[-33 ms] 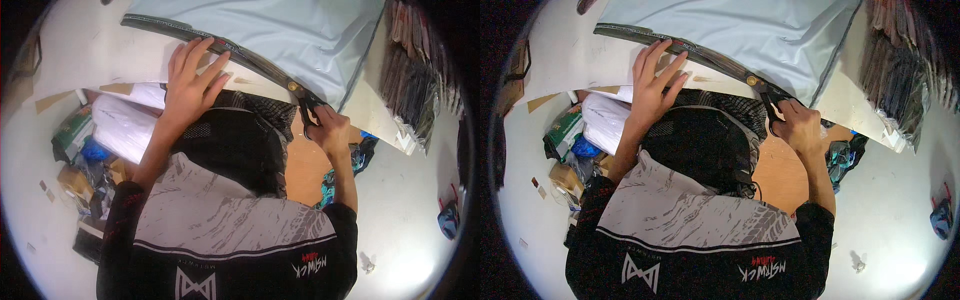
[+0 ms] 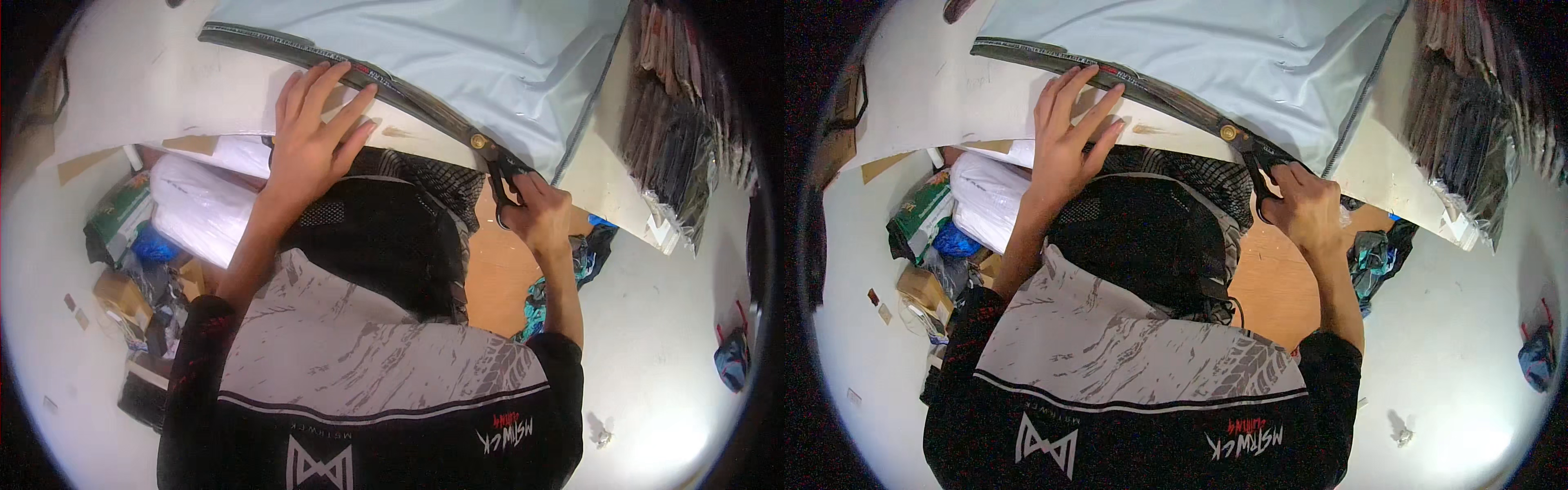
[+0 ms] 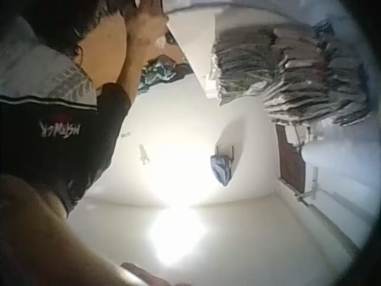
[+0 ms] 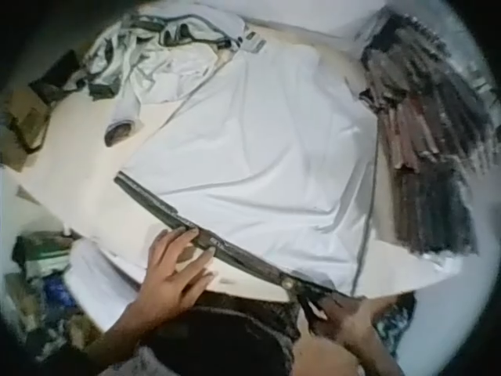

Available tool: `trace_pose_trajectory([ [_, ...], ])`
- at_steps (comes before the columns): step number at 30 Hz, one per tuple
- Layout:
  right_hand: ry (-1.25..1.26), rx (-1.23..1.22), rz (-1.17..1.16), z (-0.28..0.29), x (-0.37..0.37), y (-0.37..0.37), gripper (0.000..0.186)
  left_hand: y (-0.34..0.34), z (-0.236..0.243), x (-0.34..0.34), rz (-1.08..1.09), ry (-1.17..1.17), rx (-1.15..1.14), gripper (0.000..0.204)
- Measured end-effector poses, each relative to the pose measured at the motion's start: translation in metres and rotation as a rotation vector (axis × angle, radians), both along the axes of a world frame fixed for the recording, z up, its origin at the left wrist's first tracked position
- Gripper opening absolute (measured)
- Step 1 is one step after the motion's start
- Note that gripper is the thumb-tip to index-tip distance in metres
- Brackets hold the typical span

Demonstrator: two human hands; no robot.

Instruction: The person is using large scissors to cut a strip of fabric from the edge of a light blue garment on a worktable.

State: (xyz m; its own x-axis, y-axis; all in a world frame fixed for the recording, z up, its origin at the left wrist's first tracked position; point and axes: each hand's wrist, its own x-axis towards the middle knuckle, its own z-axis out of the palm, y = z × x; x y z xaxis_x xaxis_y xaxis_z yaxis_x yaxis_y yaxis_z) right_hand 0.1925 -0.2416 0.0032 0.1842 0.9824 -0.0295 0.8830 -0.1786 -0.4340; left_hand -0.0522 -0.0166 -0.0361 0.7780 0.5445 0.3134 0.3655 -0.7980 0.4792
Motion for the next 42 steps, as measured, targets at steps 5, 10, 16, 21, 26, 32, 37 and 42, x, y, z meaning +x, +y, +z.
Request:
trace_pose_trajectory([
  [5,-0.056,0.031,-0.043,-0.001,-0.004,0.003,0.034,0.0,-0.001,-0.001,0.001,-0.021,0.011,0.037],
  [10,-0.122,0.035,-0.064,0.004,-0.012,0.01,0.034,-0.001,-0.002,-0.001,-0.008,0.021,-0.004,0.041],
  [16,-0.084,0.034,-0.035,-0.003,-0.01,0.006,0.031,-0.002,-0.004,-0.001,-0.012,-0.014,0.021,0.037],
  [21,-0.029,0.019,-0.027,-0.002,-0.007,0.006,0.029,-0.001,-0.004,0.0,-0.012,-0.019,0.031,0.037],
  [26,-0.052,0.019,0.003,-0.005,-0.003,0.005,0.03,0.0,-0.004,0.001,-0.01,-0.012,0.039,0.037],
  [32,-0.067,0.027,0.004,0.005,-0.007,0.013,0.032,-0.001,-0.005,0.001,-0.01,0.003,0.043,0.037],
  [37,-0.077,0.026,0.012,0.001,-0.007,0.014,0.032,-0.001,-0.005,-0.001,-0.012,0.011,0.009,0.041],
  [42,-0.054,0.016,0.004,-0.002,-0.005,0.009,0.031,-0.002,-0.004,0.0,-0.011,0.018,0.01,0.041],
])
